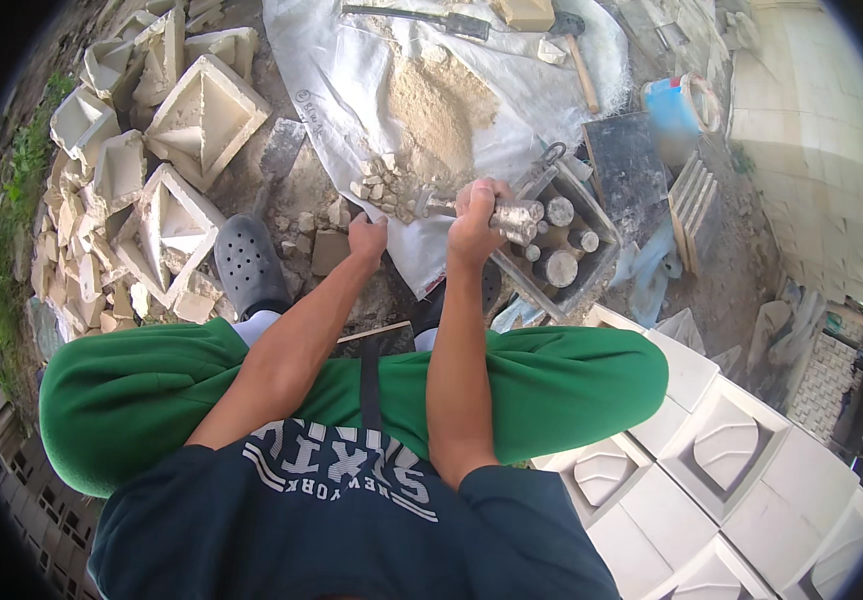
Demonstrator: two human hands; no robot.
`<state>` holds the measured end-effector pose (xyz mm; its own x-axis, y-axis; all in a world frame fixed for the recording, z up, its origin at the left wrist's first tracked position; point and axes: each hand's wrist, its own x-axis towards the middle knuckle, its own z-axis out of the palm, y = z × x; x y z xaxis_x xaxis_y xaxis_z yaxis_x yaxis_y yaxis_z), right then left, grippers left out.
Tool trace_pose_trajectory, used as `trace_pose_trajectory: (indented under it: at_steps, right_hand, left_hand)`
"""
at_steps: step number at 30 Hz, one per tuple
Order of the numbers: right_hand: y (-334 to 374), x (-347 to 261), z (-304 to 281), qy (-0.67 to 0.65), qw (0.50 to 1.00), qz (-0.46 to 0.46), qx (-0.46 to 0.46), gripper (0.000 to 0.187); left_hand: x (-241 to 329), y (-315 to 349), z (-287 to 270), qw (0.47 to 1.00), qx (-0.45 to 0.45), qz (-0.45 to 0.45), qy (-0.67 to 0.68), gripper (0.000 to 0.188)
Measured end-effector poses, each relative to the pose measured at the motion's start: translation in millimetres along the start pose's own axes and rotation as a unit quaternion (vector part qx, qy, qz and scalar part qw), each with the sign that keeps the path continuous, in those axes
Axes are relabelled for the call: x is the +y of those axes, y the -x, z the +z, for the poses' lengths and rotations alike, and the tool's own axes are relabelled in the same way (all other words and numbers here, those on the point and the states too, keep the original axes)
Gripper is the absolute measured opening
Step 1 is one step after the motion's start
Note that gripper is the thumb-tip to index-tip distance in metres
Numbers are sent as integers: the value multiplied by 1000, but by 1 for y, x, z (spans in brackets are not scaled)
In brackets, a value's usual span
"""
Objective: The person breaks pieces of stone into smaller fragments on a tarp sheet by holding each stone and striking it with a metal hammer tool.
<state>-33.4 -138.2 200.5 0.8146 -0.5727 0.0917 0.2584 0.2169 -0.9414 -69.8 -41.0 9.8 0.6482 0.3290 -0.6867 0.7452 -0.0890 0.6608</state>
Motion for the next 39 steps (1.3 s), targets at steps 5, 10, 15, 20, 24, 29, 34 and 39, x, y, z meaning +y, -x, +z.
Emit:
trace_pose_trajectory:
  at_steps: [5, 10, 15, 20, 24, 29, 34, 39]
  right_hand:
    - [-10, -15, -3, -28, 1000, -7, -6, 19]
    - [3, -32, -7, -64, 995, -49, -51, 19]
    - [-11, -8, 10, 14, 999, 38, 6, 28]
    - [-5, -52, -4, -64, 997, -40, -34, 28]
    - [6, -17, 2, -23, 998, -10, 60, 21]
    - [0, 0, 3, -6, 1000, 18, -21, 21]
    - [-4, -59, 7, -54, 996, -49, -50, 23]
    - [-2, -8, 5, 19, 1000, -1, 13, 24]
  left_hand:
    - [-2, 9, 2, 999, -14, -25, -14, 28]
    - [4, 17, 5, 999, -19, -5, -39, 25]
    - [-7, 4, 8, 999, -12, -29, -9, 25]
    - [-6, 18, 4, 999, -25, -9, -18, 24]
    - [4, 22, 1, 998, -48, 9, -30, 26]
    - [0, 18, -2, 999, -45, -24, -13, 27]
    - [3, 24, -1, 999, -12, -19, -37, 26]
    - [12, 29, 0, 998, -10, 5, -69, 25]
